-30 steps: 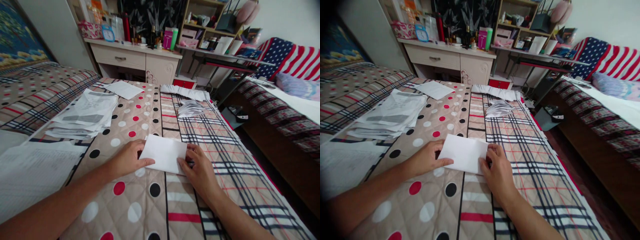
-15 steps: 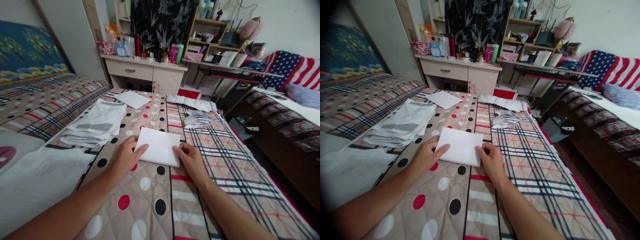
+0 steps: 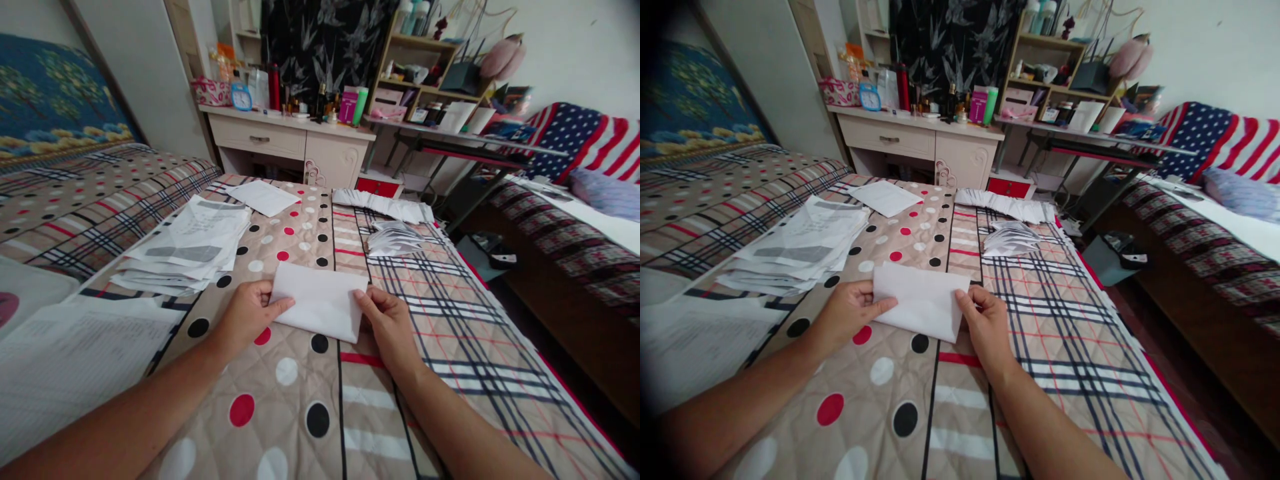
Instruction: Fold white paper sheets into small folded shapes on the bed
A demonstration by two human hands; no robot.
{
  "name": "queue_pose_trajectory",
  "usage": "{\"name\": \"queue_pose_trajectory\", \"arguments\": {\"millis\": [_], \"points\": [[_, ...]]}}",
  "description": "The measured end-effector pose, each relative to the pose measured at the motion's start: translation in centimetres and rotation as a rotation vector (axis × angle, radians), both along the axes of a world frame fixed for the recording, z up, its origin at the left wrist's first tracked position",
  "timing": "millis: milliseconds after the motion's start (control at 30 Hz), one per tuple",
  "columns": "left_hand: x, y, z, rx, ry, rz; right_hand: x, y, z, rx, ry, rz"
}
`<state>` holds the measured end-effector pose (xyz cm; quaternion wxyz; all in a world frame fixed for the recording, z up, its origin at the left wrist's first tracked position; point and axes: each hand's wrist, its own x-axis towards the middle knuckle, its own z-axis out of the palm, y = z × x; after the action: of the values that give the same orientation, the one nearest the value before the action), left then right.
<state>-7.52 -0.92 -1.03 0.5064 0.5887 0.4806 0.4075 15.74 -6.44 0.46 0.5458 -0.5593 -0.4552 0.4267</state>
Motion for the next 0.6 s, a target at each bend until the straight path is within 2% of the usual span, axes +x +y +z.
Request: {"name": "queue_pose_trajectory", "arguments": {"millis": [167, 300, 367, 600], "points": [[-0.13, -0.06, 0.42, 0.016, 0.043, 0.051, -0.01, 0.14, -0.02, 0.055, -0.201, 0.053], [-0.33, -0.04, 0.37, -0.076, -0.004, 0.105, -0.32, 0.13, 0.00, 0.071, -0.286, 0.093], [-0.39, -0.03, 0.31, -0.090, -0.024, 0.099, -0.37, 0.18, -0.07, 0.050, -0.235, 0.066], [-0.23, -0.21, 0.40, -0.050, -0.165, 0.079, 0.06, 0.29, -0.08, -0.077, 0.160, -0.063]]}}
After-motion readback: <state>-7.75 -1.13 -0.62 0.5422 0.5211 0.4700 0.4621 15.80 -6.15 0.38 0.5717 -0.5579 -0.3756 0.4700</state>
